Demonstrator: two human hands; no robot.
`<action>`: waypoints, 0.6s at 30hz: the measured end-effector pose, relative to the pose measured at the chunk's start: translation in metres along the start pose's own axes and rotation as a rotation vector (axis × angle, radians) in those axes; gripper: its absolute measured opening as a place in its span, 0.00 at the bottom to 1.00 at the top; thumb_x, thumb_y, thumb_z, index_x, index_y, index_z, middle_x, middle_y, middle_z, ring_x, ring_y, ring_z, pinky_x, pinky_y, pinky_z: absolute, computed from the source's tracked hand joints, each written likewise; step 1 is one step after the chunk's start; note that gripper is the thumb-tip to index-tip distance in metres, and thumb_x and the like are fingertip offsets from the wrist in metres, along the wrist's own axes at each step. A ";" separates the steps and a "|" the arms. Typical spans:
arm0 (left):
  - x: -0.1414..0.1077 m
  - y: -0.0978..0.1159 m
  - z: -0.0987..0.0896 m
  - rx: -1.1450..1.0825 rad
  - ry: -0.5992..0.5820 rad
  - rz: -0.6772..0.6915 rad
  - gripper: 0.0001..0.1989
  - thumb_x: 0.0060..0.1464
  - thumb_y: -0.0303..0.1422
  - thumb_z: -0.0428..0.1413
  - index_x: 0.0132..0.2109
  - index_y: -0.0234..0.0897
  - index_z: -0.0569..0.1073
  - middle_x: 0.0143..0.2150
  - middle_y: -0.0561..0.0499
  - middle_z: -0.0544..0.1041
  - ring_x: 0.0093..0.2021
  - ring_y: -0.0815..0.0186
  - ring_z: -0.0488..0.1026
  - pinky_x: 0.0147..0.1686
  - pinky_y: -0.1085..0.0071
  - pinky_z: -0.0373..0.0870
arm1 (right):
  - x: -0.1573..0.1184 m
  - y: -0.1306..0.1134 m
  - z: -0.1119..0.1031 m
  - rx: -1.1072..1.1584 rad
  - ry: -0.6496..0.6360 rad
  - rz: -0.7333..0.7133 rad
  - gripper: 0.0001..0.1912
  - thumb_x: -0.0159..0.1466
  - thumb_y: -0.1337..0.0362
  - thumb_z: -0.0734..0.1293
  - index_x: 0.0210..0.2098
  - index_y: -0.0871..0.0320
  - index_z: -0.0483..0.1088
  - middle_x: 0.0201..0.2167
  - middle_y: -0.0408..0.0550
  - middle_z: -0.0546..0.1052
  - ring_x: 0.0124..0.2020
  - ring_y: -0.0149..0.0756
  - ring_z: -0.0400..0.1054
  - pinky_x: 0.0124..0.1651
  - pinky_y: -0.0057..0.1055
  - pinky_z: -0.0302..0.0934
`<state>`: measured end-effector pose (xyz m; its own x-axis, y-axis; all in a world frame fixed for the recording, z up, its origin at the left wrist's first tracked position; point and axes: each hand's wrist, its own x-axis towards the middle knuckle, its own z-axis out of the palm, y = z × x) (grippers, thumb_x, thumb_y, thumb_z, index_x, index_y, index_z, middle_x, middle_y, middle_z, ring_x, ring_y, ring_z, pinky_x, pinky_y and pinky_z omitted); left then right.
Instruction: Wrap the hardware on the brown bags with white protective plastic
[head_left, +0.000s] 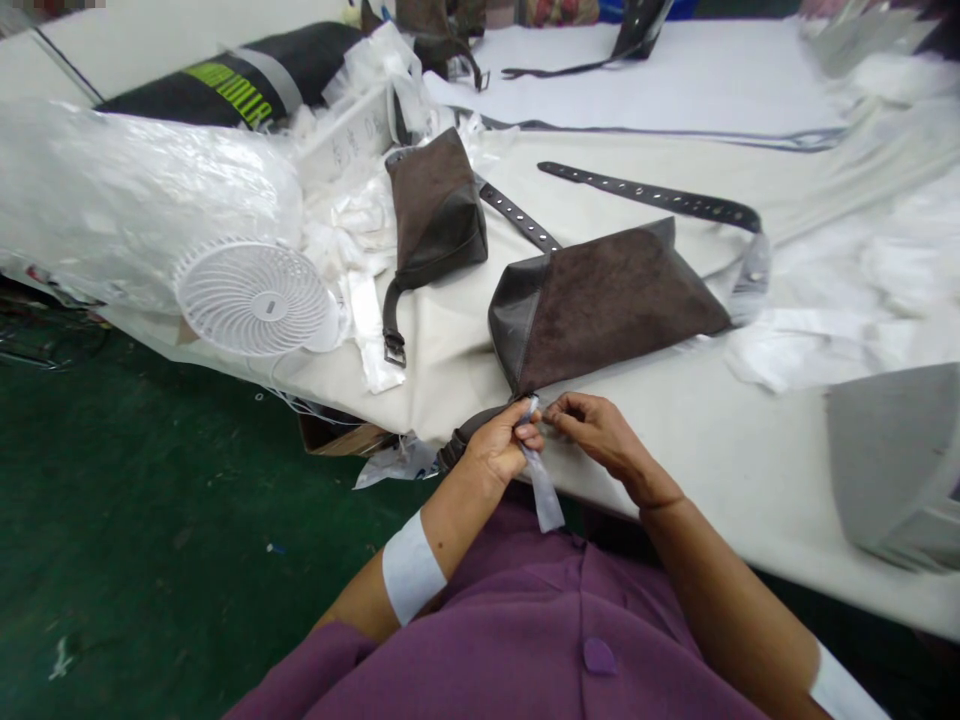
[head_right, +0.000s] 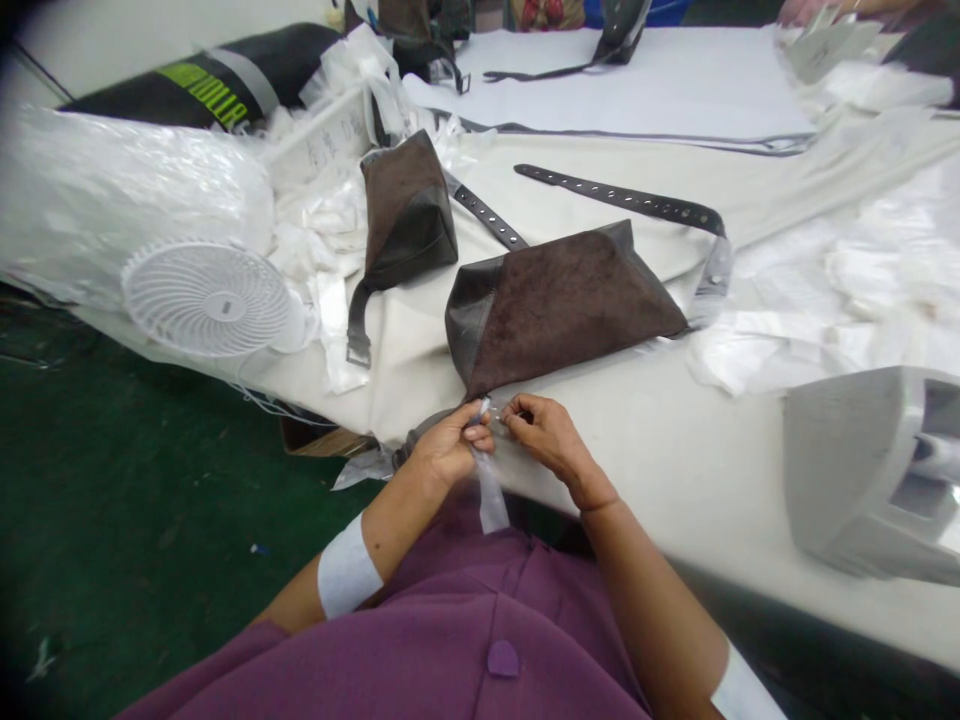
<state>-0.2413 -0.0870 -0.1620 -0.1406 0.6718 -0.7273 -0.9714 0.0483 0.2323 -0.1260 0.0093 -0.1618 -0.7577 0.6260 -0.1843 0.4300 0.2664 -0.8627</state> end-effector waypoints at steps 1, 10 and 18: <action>0.001 0.001 -0.001 -0.003 -0.015 -0.008 0.08 0.47 0.25 0.60 0.30 0.32 0.66 0.21 0.57 0.66 0.14 0.81 0.54 0.15 0.81 0.53 | -0.002 0.001 0.000 0.109 -0.025 0.038 0.06 0.57 0.63 0.61 0.28 0.58 0.68 0.23 0.42 0.71 0.25 0.31 0.63 0.29 0.27 0.55; -0.003 -0.006 0.001 0.002 -0.099 -0.069 0.04 0.52 0.24 0.55 0.30 0.30 0.67 0.22 0.55 0.67 0.14 0.82 0.53 0.15 0.81 0.52 | -0.002 -0.002 0.010 -0.149 0.184 0.108 0.08 0.56 0.61 0.63 0.31 0.58 0.71 0.20 0.42 0.71 0.23 0.32 0.63 0.28 0.27 0.52; -0.012 -0.008 0.004 0.024 -0.030 0.022 0.07 0.50 0.23 0.57 0.28 0.31 0.66 0.21 0.56 0.65 0.14 0.82 0.52 0.16 0.81 0.51 | 0.011 -0.014 0.023 -0.274 0.210 0.074 0.11 0.55 0.59 0.62 0.23 0.60 0.68 0.21 0.46 0.72 0.25 0.33 0.64 0.28 0.27 0.49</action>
<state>-0.2308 -0.0931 -0.1525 -0.1558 0.6944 -0.7026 -0.9633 0.0507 0.2637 -0.1520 -0.0044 -0.1622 -0.6148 0.7801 -0.1161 0.6167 0.3838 -0.6873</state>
